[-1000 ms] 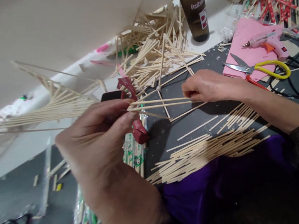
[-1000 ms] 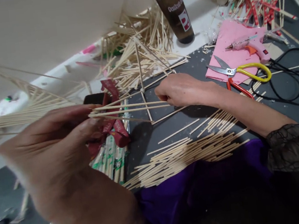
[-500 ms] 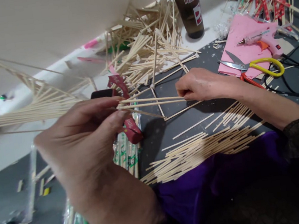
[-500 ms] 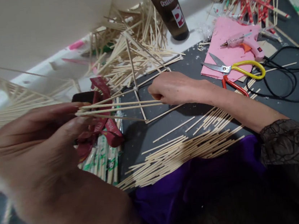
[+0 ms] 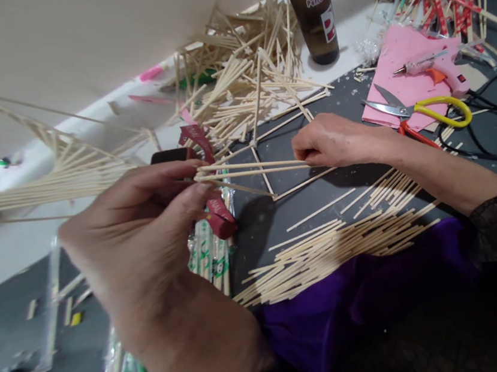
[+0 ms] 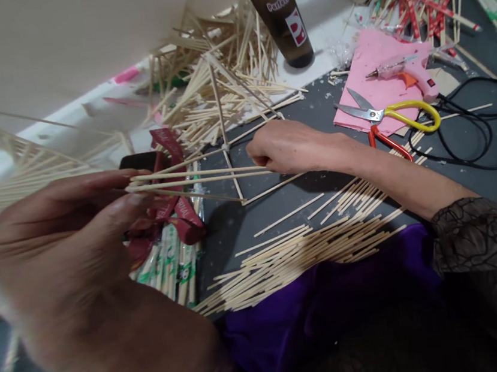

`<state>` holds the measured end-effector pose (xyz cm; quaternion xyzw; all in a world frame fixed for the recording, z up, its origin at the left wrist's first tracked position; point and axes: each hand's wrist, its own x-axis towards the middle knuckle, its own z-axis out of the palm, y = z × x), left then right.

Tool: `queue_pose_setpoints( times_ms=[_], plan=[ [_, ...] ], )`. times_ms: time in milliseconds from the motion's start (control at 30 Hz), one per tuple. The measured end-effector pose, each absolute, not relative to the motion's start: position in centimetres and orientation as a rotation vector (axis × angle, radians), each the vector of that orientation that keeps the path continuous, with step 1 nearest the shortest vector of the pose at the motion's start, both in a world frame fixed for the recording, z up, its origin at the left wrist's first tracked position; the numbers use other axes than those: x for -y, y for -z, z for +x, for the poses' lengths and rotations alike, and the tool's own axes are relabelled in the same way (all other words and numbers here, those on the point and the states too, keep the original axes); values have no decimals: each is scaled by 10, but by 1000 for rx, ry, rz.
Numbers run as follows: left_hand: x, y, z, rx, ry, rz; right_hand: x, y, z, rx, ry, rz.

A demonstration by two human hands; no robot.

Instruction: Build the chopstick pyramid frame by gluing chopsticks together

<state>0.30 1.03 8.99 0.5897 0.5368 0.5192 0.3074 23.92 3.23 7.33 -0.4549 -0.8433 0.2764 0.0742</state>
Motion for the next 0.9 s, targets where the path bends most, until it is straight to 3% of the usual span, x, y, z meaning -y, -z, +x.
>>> queue_pose_setpoints(
  times_ms=[900],
  plan=[
    [-14,-87,-5,-1363,-1305,1584,-33,-66,240,2500,-827,-1337]
  ],
)
